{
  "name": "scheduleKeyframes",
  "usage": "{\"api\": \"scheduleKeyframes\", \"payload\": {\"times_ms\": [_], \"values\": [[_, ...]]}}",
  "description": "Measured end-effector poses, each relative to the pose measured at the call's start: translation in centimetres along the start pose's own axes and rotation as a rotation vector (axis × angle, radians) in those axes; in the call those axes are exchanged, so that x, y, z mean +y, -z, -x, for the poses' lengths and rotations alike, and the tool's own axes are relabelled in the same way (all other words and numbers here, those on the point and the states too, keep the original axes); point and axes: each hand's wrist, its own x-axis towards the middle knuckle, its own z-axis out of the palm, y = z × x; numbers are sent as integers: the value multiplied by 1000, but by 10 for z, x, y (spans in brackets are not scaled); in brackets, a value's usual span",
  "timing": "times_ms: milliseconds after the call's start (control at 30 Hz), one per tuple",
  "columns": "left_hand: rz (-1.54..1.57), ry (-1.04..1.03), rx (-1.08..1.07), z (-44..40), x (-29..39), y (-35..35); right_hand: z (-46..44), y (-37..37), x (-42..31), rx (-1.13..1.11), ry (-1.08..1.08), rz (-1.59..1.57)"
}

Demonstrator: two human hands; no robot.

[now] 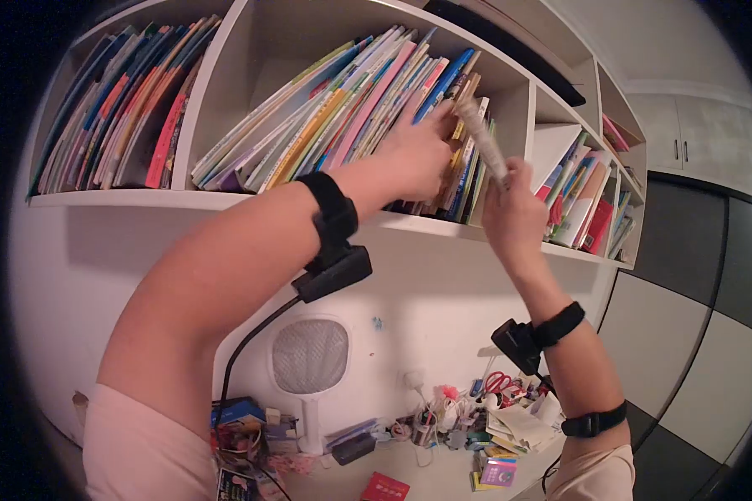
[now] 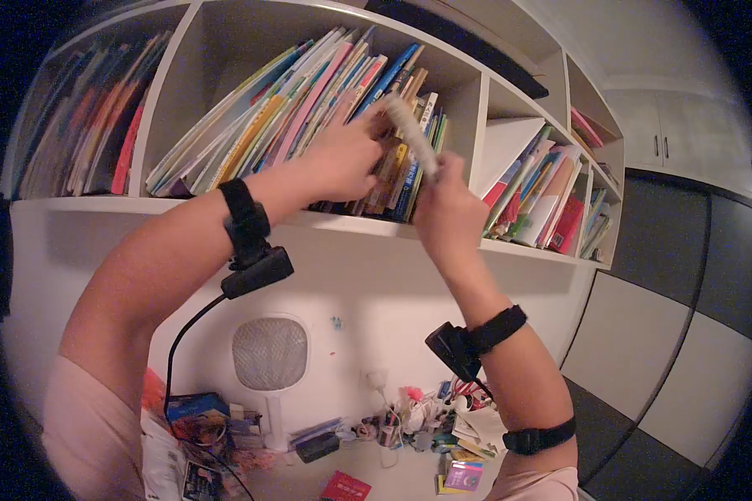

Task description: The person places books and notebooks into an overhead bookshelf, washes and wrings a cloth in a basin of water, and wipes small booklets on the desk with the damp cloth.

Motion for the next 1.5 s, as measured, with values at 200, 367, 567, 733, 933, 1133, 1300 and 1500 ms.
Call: {"api": "scheduleKeyframes", "payload": {"times_ms": [200,367,567,733,933,1133,1300,1500], "values": [[-211,-291,-17,-29,5,-38,-40,11,28,462,-48,-335],[-129,-291,150,-43,-1,-45,-45,-1,36,343,-171,-370],[-177,-407,289,-40,-25,-47,-49,-23,29,359,-251,-470],[-132,-437,322,-39,-34,-43,-61,-53,18,377,-261,-498],[-197,-424,239,-39,-36,-35,-57,-57,13,374,-284,-316],[-188,-408,232,-32,-44,-26,-57,-50,33,348,-342,-248],[-168,-414,254,-32,-44,-24,-62,-49,20,412,-224,-385],[-170,-442,364,-33,-45,-31,-54,-56,18,195,-351,-175]]}}
